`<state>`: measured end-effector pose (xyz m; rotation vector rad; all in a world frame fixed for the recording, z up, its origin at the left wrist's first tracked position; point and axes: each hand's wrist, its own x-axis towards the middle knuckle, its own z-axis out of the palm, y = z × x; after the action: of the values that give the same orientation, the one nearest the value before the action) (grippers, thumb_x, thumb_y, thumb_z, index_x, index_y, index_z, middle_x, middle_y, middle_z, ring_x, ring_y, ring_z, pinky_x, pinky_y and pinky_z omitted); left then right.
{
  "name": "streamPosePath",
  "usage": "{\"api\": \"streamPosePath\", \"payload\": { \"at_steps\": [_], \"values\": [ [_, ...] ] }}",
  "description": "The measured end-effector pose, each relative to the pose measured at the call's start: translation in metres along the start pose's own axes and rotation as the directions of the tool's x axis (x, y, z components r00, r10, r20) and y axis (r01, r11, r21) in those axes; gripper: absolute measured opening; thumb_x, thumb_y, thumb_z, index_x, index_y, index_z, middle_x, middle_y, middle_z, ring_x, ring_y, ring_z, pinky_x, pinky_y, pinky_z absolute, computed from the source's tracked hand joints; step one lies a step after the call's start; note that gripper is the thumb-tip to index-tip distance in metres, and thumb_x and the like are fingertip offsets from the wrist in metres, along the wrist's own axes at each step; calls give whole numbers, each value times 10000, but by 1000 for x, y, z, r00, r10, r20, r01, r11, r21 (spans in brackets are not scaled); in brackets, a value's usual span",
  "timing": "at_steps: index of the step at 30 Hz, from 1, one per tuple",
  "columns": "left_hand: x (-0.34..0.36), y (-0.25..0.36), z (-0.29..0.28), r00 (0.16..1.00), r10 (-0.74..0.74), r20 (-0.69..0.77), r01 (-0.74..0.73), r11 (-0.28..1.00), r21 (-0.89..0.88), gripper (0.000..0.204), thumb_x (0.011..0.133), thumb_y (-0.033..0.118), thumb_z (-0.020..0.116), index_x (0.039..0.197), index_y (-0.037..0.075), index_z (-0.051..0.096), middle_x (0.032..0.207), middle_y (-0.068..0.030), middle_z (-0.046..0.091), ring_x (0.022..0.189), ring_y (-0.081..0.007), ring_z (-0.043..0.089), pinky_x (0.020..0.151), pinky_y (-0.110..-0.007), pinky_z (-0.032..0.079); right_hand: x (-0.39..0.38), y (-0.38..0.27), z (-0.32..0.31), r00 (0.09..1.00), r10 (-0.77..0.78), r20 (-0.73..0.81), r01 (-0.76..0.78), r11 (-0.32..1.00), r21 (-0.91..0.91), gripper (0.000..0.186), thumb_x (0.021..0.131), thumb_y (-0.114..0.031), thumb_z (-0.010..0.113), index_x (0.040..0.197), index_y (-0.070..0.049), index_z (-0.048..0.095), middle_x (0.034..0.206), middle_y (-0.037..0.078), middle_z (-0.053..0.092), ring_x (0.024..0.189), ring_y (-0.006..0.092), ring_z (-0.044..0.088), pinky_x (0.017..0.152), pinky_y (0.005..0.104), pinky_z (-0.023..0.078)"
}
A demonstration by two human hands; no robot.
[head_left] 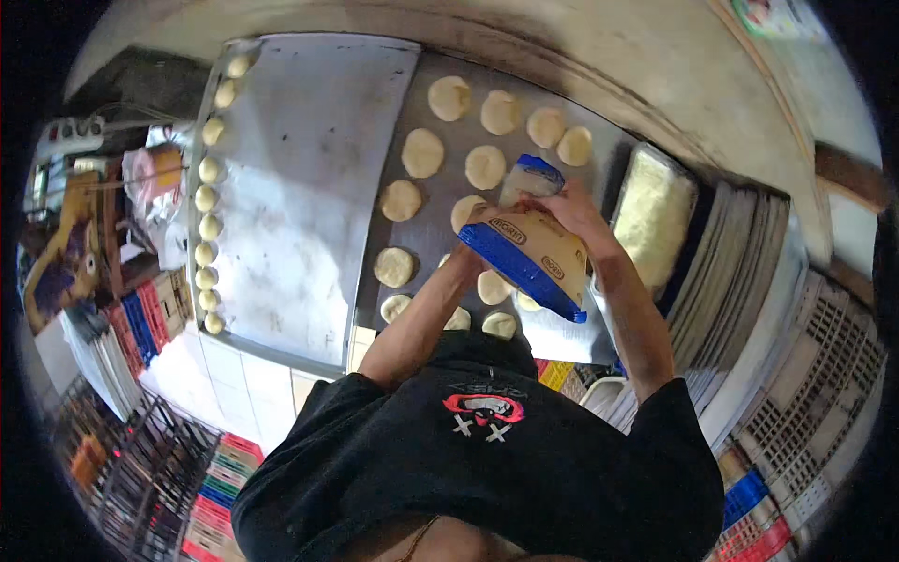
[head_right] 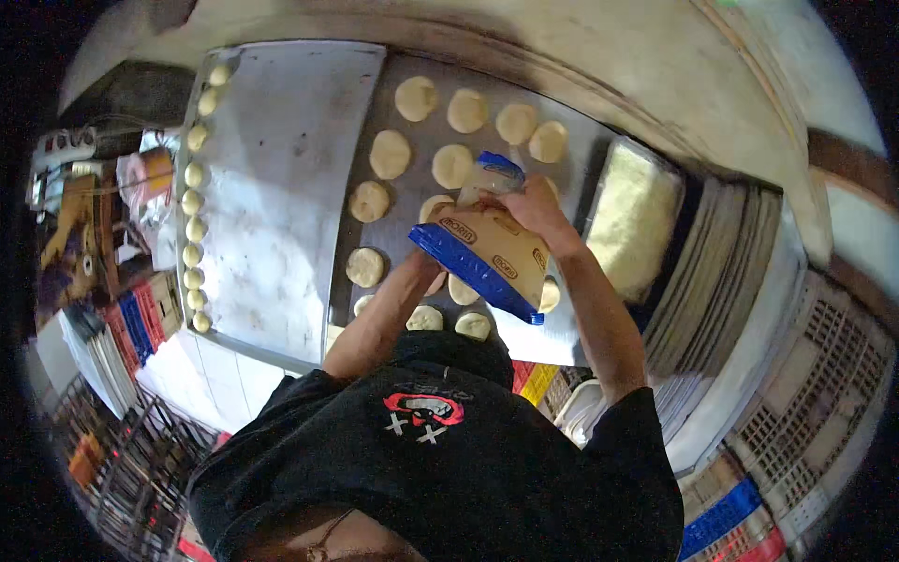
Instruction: Filling and shaping dough balls for baking.
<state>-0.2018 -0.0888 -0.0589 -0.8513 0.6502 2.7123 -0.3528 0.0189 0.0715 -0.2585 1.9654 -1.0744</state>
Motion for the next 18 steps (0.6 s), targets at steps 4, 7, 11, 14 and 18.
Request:
{"api": "streamPosePath", "payload": {
  "at_steps": [4, 7, 11, 14, 18],
  "values": [
    [-49, 86, 61, 987, -115, -113, 138, 964, 227, 312, 945, 322, 515, 1005, 30, 610, 890, -59, 651, 822, -142, 632, 708, -300, 520, 3, -59, 13, 977, 187, 99, -179, 980, -89, 377, 819, -257, 723, 1104, -19, 657, 1027, 86, 692, 945, 175, 643, 820, 315, 503],
    [-66, 132, 96, 994, -111, 19, 113, 971, -212, 439, 934, 521, 529, 896, 93, 621, 788, -7, 601, 712, -139, 581, 676, -276, 467, 23, -67, 34, 955, 220, 200, -217, 975, -35, 398, 870, -278, 662, 1160, -8, 621, 1114, 80, 661, 1014, 158, 607, 860, 298, 480],
    [-11, 97, -1, 994, 4, -106, 4, 997, 79, 575, 928, 626, 464, 901, 84, 650, 829, -36, 629, 779, -172, 616, 687, -314, 472, 78, -46, 69, 952, 213, 221, -205, 977, -59, 515, 906, -480, 587, 1142, -25, 639, 1086, 66, 648, 997, 153, 580, 847, 300, 456],
    [-3, 97, -3, 931, 141, -336, 12, 910, 414, 691, 920, 683, 406, 949, 44, 668, 900, -74, 660, 838, -192, 624, 723, -347, 474, 96, -39, 73, 955, 222, 195, -204, 973, -109, 562, 898, -544, 582, 1111, -29, 660, 1030, 63, 664, 957, 161, 595, 816, 314, 462],
    [7, 92, -18, 870, 203, -449, 74, 846, 527, 658, 924, 636, 465, 992, 14, 667, 940, -128, 676, 856, -253, 631, 771, -385, 473, 96, -42, 80, 986, 101, 133, -65, 966, -249, 687, 862, -646, 551, 1012, 10, 690, 960, 205, 701, 912, 295, 674, 799, 380, 492]
  ]
}}
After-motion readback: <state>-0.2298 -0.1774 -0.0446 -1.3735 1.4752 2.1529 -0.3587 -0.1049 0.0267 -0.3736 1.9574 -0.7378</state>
